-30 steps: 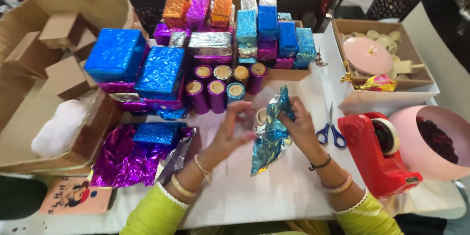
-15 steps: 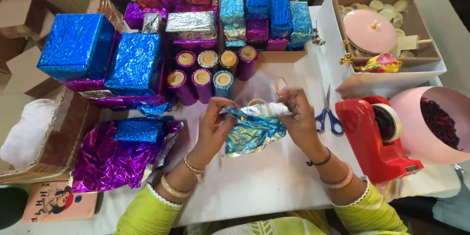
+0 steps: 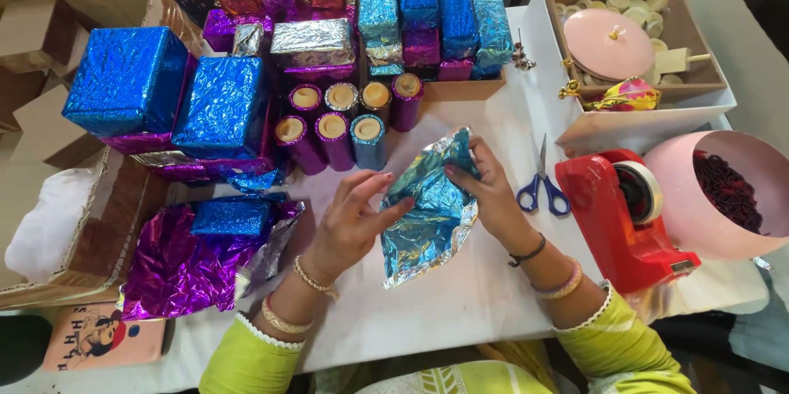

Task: Wrap cylindrical and rectangular gift items using decorative foil and paper.

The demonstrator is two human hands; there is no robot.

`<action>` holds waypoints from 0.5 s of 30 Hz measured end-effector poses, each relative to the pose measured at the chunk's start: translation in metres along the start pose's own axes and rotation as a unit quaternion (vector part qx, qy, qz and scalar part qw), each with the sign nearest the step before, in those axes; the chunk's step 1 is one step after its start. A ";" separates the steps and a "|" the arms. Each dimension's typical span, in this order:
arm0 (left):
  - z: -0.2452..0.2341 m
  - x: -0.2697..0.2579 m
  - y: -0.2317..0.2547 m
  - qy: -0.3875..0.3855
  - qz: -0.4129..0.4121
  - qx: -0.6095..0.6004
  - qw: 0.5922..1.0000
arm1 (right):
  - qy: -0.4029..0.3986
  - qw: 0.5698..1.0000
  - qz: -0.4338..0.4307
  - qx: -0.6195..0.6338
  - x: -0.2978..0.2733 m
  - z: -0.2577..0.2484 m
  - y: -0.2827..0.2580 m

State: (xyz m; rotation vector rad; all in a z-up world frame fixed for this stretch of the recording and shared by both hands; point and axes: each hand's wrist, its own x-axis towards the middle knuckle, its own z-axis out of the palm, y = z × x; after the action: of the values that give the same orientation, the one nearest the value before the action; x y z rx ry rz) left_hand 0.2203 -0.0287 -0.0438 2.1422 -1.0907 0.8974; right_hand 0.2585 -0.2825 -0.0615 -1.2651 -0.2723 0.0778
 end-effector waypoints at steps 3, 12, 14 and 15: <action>-0.001 0.005 -0.001 -0.037 -0.023 -0.009 0.999 | -0.001 0.994 0.049 0.097 0.001 -0.001 0.001; -0.005 0.008 0.007 0.001 -0.020 -0.082 0.996 | -0.005 0.982 -0.088 -0.164 -0.003 -0.004 0.005; -0.004 0.006 0.008 0.028 -0.041 -0.103 0.993 | 0.020 0.963 -0.192 -0.189 -0.007 -0.007 0.008; -0.003 0.006 0.009 0.029 -0.041 -0.101 0.994 | 0.019 0.963 -0.193 -0.188 -0.011 -0.006 0.003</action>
State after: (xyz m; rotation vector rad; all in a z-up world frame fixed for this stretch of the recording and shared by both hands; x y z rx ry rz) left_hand 0.2147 -0.0335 -0.0357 1.9678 -1.0116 0.7718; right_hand 0.2499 -0.2896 -0.0679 -1.5647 -0.5137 -0.3471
